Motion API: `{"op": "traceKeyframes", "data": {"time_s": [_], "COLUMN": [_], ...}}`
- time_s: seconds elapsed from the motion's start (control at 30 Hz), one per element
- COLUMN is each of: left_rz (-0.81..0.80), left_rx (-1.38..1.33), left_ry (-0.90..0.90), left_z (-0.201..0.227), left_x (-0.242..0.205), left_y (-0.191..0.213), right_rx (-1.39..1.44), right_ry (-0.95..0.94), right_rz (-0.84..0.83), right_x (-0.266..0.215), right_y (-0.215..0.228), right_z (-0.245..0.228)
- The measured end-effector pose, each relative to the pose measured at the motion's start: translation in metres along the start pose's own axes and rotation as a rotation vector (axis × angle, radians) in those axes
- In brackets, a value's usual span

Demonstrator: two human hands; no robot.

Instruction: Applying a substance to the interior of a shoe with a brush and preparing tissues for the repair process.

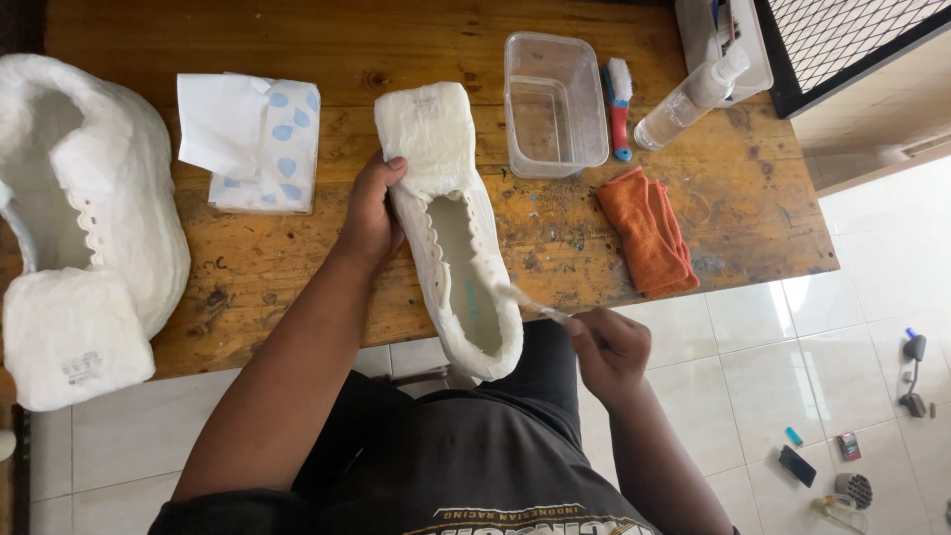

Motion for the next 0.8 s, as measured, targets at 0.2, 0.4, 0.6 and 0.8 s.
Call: {"op": "traceKeyframes", "data": {"time_s": [0.2, 0.4, 0.6, 0.8], "left_rz": [-0.003, 0.002, 0.028, 0.032], "left_rx": [0.004, -0.024, -0.045, -0.070], "left_ry": [0.009, 0.021, 0.045, 0.063], "left_z": [-0.018, -0.020, -0.021, -0.031], "left_x": [0.005, 0.003, 0.002, 0.002], "left_y": [0.016, 0.019, 0.014, 0.027], "right_rx": [0.081, -0.026, -0.490, -1.151], "right_ry": [-0.020, -0.146, 0.059, -0.114], "right_rz": [0.054, 0.203, 0.133, -0.036], "right_x": [0.003, 0.044, 0.124, 0.175], "right_y": [0.018, 0.058, 0.041, 0.013], "right_z": [0.021, 0.038, -0.029, 0.031]}}
Point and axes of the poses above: each hand's wrist, its own x-axis towards the middle knuckle, its own y-axis out of the back of the hand, z = x × y, the point moved 8 cm from there along x, towards the middle knuckle, and after that the axes turned 15 degrees about -y, right-handed, at the moved point
